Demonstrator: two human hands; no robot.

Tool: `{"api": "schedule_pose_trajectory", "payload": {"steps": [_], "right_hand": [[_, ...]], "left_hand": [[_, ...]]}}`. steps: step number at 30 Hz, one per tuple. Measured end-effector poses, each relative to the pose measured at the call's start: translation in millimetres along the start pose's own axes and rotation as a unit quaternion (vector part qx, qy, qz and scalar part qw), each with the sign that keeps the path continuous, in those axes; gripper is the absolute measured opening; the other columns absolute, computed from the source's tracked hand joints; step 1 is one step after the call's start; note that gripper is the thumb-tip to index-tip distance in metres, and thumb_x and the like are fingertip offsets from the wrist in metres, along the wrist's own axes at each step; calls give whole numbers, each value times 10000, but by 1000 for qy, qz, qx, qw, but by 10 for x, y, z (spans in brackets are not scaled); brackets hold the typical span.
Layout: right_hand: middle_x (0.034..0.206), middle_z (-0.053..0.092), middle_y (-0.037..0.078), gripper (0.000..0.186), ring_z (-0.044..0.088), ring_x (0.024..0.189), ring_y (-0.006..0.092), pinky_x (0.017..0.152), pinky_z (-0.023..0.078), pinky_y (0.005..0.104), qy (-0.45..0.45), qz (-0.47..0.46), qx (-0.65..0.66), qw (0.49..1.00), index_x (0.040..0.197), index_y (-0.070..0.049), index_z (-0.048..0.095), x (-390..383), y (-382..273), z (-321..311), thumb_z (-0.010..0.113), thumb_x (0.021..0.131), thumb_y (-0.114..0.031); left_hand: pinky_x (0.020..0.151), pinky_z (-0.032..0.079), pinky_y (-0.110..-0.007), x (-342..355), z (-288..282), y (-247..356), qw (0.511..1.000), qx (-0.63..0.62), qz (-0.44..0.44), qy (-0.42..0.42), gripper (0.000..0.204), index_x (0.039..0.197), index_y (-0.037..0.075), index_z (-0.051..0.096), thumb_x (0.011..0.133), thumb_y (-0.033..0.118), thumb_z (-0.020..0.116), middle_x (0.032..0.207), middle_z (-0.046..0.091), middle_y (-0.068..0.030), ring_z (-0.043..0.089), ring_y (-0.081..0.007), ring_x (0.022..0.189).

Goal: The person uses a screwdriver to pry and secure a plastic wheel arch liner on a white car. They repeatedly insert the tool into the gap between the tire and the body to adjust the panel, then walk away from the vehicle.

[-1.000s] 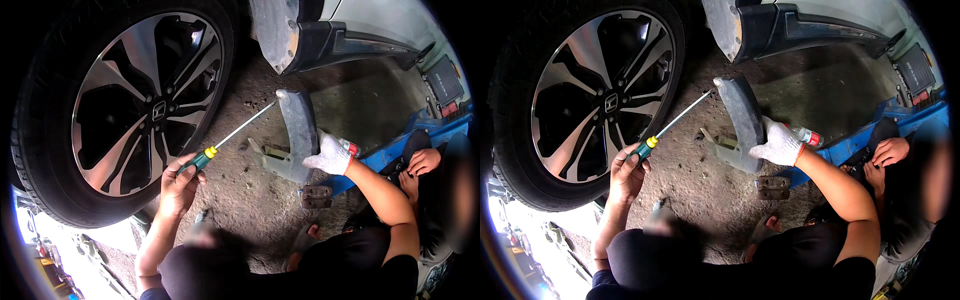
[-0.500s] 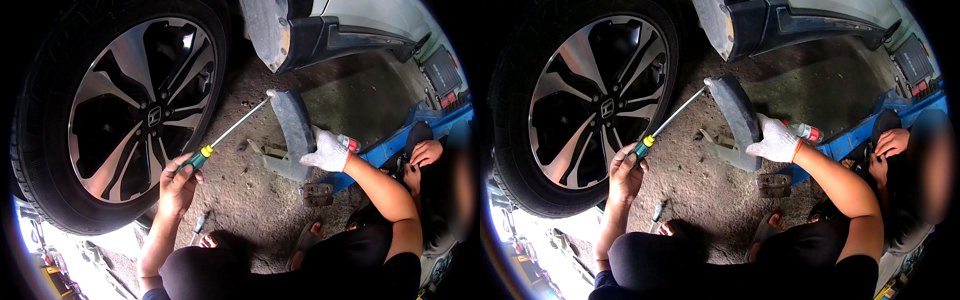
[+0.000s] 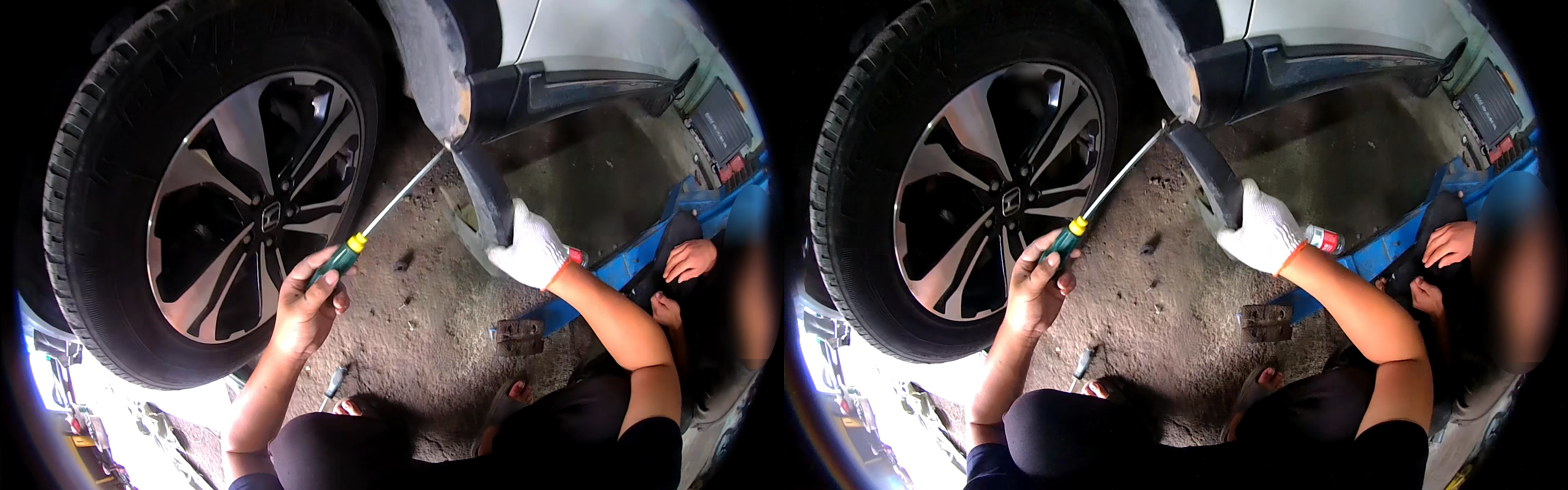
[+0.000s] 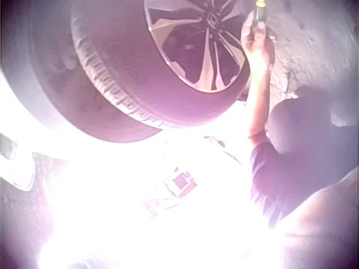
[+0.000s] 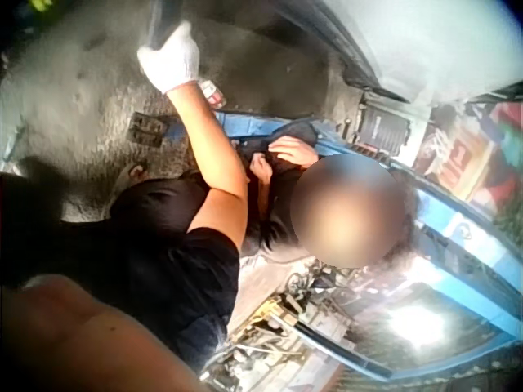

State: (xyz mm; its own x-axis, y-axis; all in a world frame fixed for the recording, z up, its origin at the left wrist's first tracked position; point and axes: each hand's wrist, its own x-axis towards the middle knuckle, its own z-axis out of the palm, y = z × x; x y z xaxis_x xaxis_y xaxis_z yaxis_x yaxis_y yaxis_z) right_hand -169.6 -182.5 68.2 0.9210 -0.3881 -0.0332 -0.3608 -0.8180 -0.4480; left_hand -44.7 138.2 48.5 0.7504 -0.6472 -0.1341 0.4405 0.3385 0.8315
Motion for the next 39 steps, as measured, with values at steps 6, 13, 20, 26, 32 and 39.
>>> {"api": "schedule_pose_trajectory", "payload": {"steps": [6,13,20,26,32,39], "right_hand": [[950,617,347,659,626,927,461,807,520,474,79,-43,17,996,1159,123,444,586,138,154,700,741,-319],[989,630,336,724,633,944,446,838,521,464,103,-40,27,994,1210,136,420,982,183,405,711,778,-366],[954,641,322,638,644,906,445,812,525,490,98,8,-1,995,1209,103,382,1085,-6,340,659,825,-324],[949,639,324,596,641,895,457,816,520,502,131,30,12,991,1187,76,389,1058,-74,364,666,819,-301],[945,637,326,593,638,894,464,818,516,506,136,50,11,989,1165,72,389,1023,6,361,680,805,-298],[966,637,324,615,624,926,475,827,506,504,160,42,21,986,1198,49,410,1098,102,414,698,793,-313]], "left_hand": [[565,381,-213,478,147,218,993,89,80,24,328,1234,7,576,925,103,635,949,643,-91,437,-69,586],[532,341,-194,626,172,353,984,138,103,41,332,1183,-10,612,877,77,703,875,618,-31,439,-47,593],[514,360,-192,747,225,288,976,151,141,75,351,1197,-34,595,890,103,698,852,619,-18,455,-46,585],[531,372,-188,861,184,219,979,129,145,63,354,1200,-23,596,881,85,706,853,614,-25,462,-50,599],[543,382,-187,914,142,206,972,166,160,48,360,1195,-20,603,872,87,722,804,574,6,453,-51,612],[542,352,-165,937,129,207,976,149,158,17,350,1201,-27,591,884,68,703,802,570,19,439,-27,614]]}}
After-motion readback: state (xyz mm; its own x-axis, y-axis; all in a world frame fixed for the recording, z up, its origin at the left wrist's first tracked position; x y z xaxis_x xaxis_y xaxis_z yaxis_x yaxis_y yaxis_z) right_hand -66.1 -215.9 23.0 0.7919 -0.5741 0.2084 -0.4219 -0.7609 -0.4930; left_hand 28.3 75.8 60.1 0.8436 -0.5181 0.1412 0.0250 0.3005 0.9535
